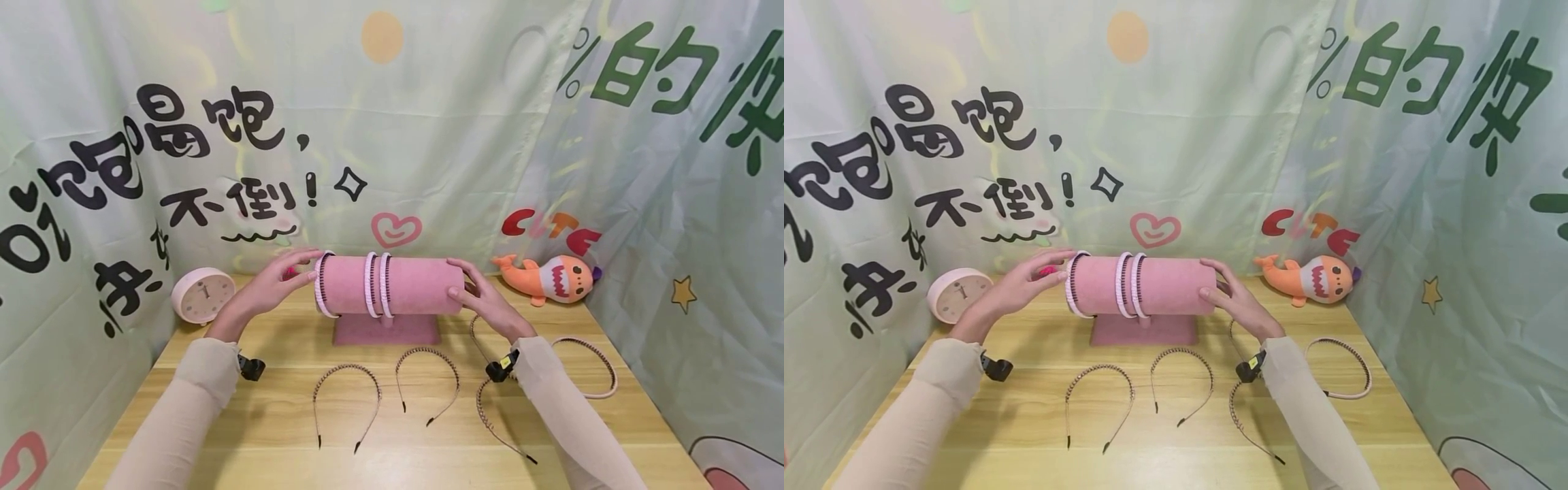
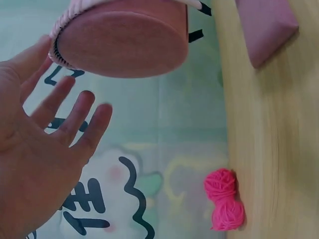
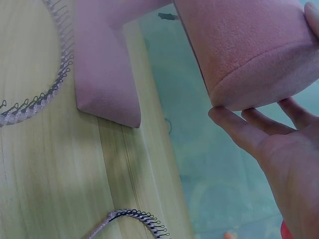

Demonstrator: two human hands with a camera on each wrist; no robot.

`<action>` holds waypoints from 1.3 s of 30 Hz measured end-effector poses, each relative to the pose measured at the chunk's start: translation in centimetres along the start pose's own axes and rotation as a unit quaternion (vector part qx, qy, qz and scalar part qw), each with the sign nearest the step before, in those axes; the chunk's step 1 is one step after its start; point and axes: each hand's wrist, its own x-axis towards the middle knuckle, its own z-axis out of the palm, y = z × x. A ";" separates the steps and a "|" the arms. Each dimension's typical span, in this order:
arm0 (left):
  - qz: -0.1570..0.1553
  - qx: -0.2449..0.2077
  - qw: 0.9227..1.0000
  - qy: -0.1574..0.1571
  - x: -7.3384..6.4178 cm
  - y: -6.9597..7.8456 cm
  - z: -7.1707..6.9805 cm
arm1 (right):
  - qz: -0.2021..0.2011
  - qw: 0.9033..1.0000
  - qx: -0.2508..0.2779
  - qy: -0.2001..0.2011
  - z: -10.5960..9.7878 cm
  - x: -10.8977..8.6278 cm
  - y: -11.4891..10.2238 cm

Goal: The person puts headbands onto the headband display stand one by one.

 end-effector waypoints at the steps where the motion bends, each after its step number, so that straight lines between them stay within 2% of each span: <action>1: 0.004 0.001 1.000 -0.002 0.1 0.0 0.1 | 0.000 1.000 0.001 0.000 0.0 0.0 0.0; 8: 0.030 0.023 0.999 -0.013 0.5 0.2 0.7 | -0.001 1.000 0.002 0.000 0.0 0.1 0.1; 16: 0.023 0.027 0.999 -0.007 1.0 -0.1 1.1 | 0.000 1.000 0.005 -0.002 0.1 0.1 0.2; 23: 0.038 0.038 0.999 0.003 1.5 -0.3 1.4 | 0.003 1.000 0.011 -0.001 0.1 0.1 -0.1; 31: 0.032 0.029 0.999 -0.002 2.4 -0.2 2.5 | 0.009 1.000 0.002 -0.001 0.1 0.1 0.1; 39: 0.044 0.037 0.998 0.007 3.4 0.1 3.5 | 0.004 1.000 -0.001 0.003 0.0 0.1 0.1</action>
